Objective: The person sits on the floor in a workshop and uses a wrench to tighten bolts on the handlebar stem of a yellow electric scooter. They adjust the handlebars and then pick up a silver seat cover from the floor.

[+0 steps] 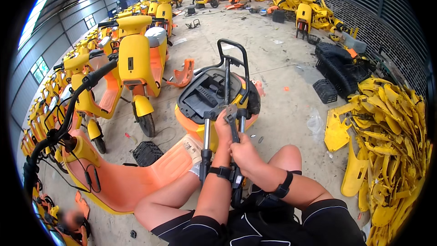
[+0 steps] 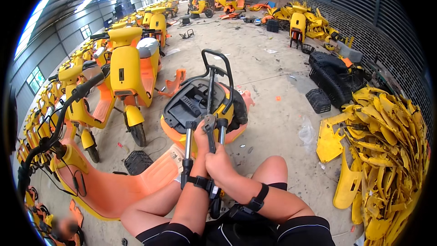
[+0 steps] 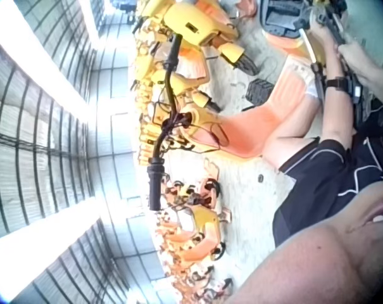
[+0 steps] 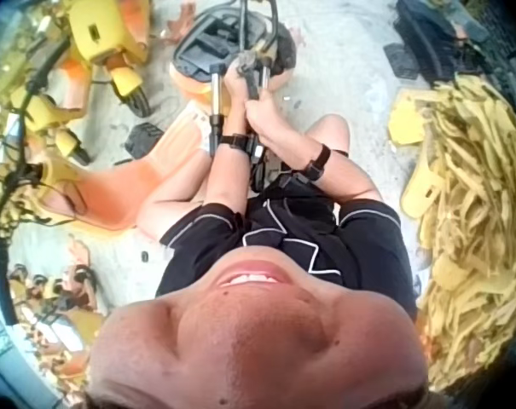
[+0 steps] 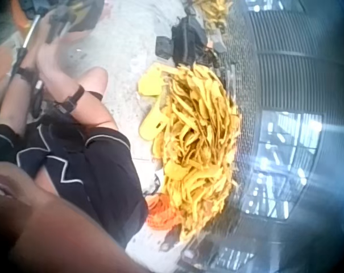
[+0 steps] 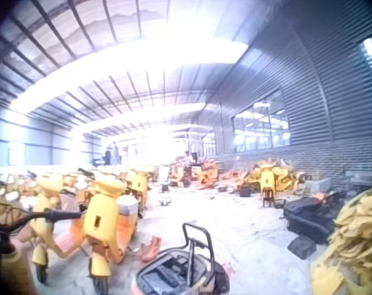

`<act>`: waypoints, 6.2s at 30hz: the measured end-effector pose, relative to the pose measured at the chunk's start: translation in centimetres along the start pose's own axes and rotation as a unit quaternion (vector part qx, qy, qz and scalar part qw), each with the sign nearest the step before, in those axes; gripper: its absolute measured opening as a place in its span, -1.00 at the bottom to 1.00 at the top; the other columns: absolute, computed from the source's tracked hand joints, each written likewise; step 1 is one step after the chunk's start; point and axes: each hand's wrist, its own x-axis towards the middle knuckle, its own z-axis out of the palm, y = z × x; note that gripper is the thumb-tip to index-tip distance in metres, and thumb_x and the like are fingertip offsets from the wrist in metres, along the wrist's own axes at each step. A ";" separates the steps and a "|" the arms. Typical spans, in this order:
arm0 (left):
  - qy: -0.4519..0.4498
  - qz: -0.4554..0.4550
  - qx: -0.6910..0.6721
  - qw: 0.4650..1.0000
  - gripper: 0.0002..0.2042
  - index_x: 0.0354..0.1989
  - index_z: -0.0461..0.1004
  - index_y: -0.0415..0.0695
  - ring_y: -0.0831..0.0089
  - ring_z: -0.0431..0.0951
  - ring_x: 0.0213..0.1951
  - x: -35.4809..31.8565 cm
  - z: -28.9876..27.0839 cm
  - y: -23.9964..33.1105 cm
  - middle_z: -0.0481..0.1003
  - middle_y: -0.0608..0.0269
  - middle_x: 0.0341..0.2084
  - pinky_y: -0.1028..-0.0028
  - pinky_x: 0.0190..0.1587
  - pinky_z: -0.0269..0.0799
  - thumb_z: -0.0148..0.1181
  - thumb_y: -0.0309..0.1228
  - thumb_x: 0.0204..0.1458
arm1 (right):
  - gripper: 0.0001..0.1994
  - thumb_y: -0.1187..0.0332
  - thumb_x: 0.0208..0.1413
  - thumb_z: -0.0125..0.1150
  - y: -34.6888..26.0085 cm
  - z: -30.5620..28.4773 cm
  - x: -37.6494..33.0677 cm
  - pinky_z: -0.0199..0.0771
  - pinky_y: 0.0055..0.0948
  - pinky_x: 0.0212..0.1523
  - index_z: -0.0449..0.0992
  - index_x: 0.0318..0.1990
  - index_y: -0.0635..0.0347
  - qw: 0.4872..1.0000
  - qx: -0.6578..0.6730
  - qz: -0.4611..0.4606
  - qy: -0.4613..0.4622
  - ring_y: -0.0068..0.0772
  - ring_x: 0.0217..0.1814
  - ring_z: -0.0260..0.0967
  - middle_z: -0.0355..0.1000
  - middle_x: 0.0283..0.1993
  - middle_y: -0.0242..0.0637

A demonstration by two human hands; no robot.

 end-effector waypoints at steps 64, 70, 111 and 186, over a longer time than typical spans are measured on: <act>-0.033 0.048 0.073 0.996 -0.73 -0.17 0.59 -0.29 0.45 0.56 -0.25 0.0 0.1 2.7 0.56 0.23 -0.31 0.47 -0.15 0.47 0.25 -0.68 -0.12 | -0.75 0.18 0.44 -0.04 -4.9 -3.8 4.5 0.37 -0.45 -0.67 0.30 -0.24 0.15 0.987 -0.084 0.027 -0.131 -0.56 -0.62 0.33 0.35 -0.44 -0.39; -0.008 0.094 0.114 0.989 -0.68 -0.17 0.58 -0.28 0.34 0.57 -0.28 0.1 0.8 1.9 0.55 0.14 -0.35 0.42 -0.16 0.48 0.17 -0.69 -0.18 | -0.83 0.33 0.37 -0.02 -7.8 -4.3 4.6 0.28 -0.43 -0.66 0.37 -0.29 0.17 0.986 -0.080 0.095 -0.108 -0.56 -0.59 0.26 0.34 -0.46 -0.40; 0.008 0.087 0.110 0.990 -0.74 -0.16 0.55 -0.24 0.39 0.54 -0.20 -0.9 0.0 2.6 0.55 0.22 -0.28 0.44 -0.05 0.44 0.16 -0.69 -0.08 | -0.66 0.18 0.40 -0.06 -2.8 -2.9 5.2 0.37 -0.17 -0.71 0.38 -0.25 0.34 0.974 -0.201 -0.101 -0.009 -0.19 -0.76 0.35 0.39 -0.59 -0.15; -0.016 0.091 0.050 0.995 -0.94 -0.32 0.55 -0.32 0.34 0.57 -0.20 0.0 0.4 3.1 0.55 0.14 -0.28 0.44 -0.09 0.48 0.29 -0.67 0.06 | -0.77 0.26 0.43 -0.02 -11.2 -8.8 1.2 0.31 -0.58 -0.69 0.47 -0.14 0.24 0.973 -0.150 -0.129 -0.116 -0.63 -0.66 0.31 0.36 -0.49 -0.41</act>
